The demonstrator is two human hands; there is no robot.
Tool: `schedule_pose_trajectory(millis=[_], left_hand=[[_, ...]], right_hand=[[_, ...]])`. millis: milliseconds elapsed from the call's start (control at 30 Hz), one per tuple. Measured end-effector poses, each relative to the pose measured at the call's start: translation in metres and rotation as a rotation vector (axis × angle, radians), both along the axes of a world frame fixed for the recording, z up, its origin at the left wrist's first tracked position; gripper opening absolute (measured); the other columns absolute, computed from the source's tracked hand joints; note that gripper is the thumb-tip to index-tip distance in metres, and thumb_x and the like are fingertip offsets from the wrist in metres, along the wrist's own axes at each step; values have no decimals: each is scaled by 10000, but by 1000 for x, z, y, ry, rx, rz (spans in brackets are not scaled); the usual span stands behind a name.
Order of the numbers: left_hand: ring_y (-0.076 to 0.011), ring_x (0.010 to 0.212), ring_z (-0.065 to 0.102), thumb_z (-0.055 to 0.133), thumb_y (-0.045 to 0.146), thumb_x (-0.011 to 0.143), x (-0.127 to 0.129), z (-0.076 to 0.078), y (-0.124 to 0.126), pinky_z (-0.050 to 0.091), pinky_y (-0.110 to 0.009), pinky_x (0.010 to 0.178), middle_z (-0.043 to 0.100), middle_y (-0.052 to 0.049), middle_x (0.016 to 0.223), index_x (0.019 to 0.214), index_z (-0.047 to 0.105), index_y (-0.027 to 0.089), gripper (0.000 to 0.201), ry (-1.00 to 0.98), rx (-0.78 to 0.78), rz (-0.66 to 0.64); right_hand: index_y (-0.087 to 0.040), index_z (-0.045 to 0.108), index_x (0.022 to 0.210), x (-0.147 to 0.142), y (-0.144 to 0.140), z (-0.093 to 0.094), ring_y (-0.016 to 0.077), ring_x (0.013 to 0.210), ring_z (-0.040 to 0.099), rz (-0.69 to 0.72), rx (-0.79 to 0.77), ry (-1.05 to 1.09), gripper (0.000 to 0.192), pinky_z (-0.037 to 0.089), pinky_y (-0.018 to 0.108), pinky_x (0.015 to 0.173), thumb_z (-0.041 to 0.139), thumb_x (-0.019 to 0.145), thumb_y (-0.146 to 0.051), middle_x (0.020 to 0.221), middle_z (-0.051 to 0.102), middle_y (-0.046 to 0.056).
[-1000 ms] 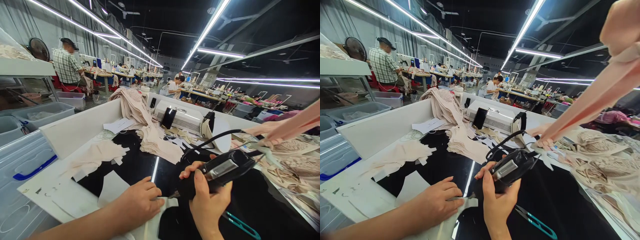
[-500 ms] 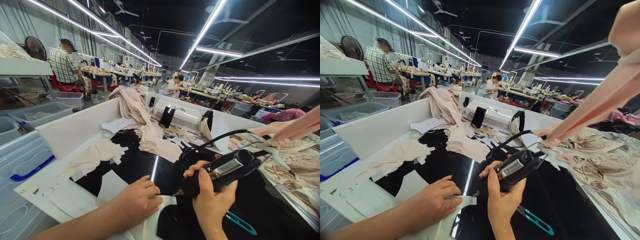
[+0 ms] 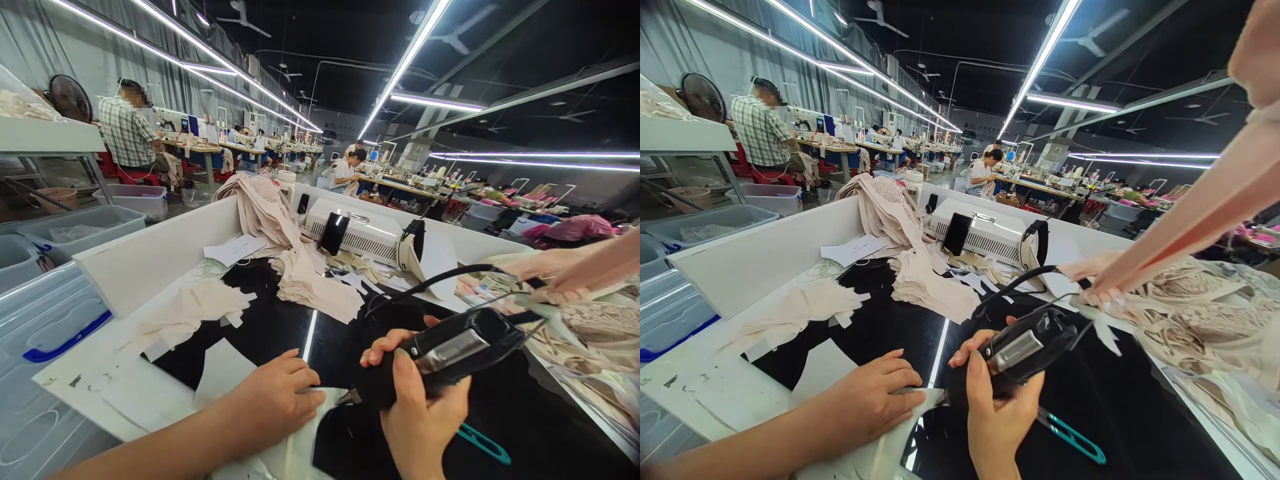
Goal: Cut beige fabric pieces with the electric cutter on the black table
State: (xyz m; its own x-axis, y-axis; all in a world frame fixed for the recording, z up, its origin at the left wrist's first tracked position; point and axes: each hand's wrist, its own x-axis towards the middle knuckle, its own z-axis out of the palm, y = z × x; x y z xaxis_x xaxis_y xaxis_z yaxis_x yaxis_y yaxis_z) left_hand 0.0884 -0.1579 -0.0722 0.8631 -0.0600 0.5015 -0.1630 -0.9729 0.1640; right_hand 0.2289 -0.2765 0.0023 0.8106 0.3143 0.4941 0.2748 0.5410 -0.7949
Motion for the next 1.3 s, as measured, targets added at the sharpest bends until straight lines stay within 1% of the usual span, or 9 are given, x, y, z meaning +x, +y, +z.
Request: schedule_pose_trajectory(millis=[267,567,667,733,833,933,1133,1233,1300], left_hand=[[-174,987,673,701,188,982,-1,2,1,412,-407,1161,686,-16,1073,1119,667,207,142,-6,33,-4],[-163,1023,675,676,184,998,-2,9,1,407,-397,1175,685,-14,1111,1156,656,210,161,13,57,1],[-188,1032,663,611,98,997,-5,13,-5,493,-352,1072,683,-59,1096,1190,629,149,200,-13,139,47],[-213,1023,655,592,15,946,-10,13,-11,544,-321,964,678,-93,1090,1210,604,104,279,-15,183,102],[-220,1008,658,576,-68,848,-18,8,-19,580,-285,848,674,-96,1117,1281,554,98,464,25,109,186],[-226,999,671,561,-100,790,-21,3,-22,597,-279,791,678,-87,1124,1312,536,116,565,110,46,244],[-240,993,675,601,-87,787,-17,14,-20,611,-301,773,673,-85,1157,1147,600,155,434,350,-19,265],[-224,999,670,607,-85,816,-18,18,-19,597,-272,775,672,-72,1143,1102,595,168,382,359,-18,235],[-214,999,669,589,-76,858,-19,16,-17,585,-258,783,670,-71,1128,1085,584,172,336,311,10,217]], right_hand=[[-308,581,1248,7,-6,4,132,590,642,-37,59,-10,451,604,302,563,794,858,-230,793,690,-58],[-311,572,1270,5,-5,-1,129,597,657,-57,16,-12,442,609,306,588,773,888,-219,811,693,-60],[-308,572,1277,4,-6,-1,122,591,657,-70,1,-14,446,605,301,595,772,890,-214,814,693,-61],[-305,572,1278,2,-7,-1,121,598,663,-82,-4,-9,464,607,303,610,784,878,-205,812,696,-61],[-302,575,1265,-3,-10,0,126,602,672,-106,-1,8,491,612,302,609,812,849,-197,803,702,-59],[-303,579,1256,-9,-14,0,125,594,675,-125,-5,23,496,616,288,601,824,837,-197,798,708,-56],[-309,576,1269,-18,-22,-4,132,615,691,-165,-15,27,503,624,287,599,823,845,-196,815,710,-42],[-293,567,1286,-21,-25,-6,141,607,694,-182,-17,11,529,631,302,595,827,837,-187,818,708,-32],[-278,560,1296,-24,-26,-7,149,602,699,-183,-23,5,545,630,310,587,830,831,-185,823,712,-22]])
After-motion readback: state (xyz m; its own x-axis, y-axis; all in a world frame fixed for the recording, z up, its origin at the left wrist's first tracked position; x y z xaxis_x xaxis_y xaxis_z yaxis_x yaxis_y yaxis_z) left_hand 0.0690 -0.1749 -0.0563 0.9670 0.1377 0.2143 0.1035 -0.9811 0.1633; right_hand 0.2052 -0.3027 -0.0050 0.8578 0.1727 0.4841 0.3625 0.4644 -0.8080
